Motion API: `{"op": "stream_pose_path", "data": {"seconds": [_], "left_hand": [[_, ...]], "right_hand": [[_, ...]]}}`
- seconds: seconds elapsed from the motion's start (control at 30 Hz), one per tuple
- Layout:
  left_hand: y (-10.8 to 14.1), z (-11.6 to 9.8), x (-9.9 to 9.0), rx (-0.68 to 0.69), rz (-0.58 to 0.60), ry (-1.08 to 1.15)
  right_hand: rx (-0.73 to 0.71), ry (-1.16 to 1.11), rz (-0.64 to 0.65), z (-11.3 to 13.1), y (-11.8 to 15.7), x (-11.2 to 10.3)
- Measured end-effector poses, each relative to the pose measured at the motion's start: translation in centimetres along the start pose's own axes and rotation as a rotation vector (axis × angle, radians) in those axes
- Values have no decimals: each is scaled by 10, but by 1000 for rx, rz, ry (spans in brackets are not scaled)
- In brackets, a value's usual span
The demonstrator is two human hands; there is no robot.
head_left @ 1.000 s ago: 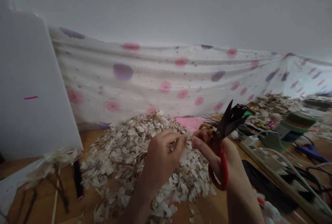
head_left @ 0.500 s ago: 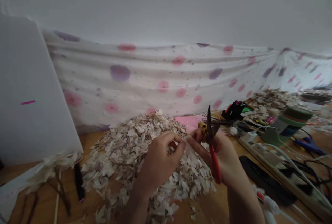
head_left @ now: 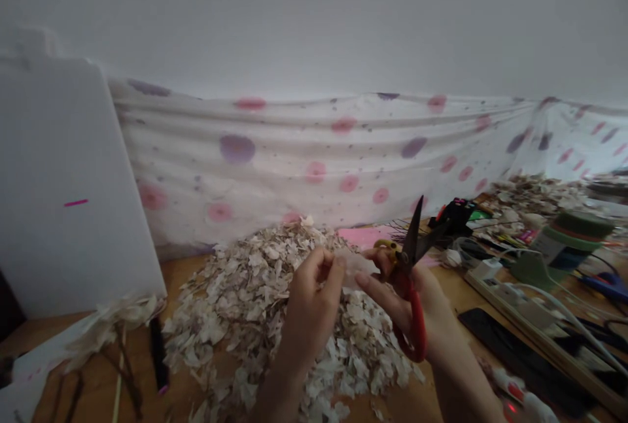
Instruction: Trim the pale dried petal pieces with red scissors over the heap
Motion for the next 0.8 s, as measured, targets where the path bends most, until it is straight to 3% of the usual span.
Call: {"op": "stream_pose_path", "data": {"seconds": [0.23,0.43,0.63,0.8], "left_hand": [[4,-1,13,23,75,-112],[2,-7,0,97,-2,-87],[-2,2,2,57,144,-36],[-6,9,1,16,183,-12]], "right_hand": [[13,-89,3,-8,-1,3],[76,-73,41,-11,-5,-2],[95,-73,88,-12,-6,2],[110,-76,111,-12,-7,9]]}}
Point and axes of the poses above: each hand's wrist, its own y-axis away from the middle knuckle, its own x-axis out of the palm, z = x × y, the point moved 9 cm from there along -y, towards the middle knuckle
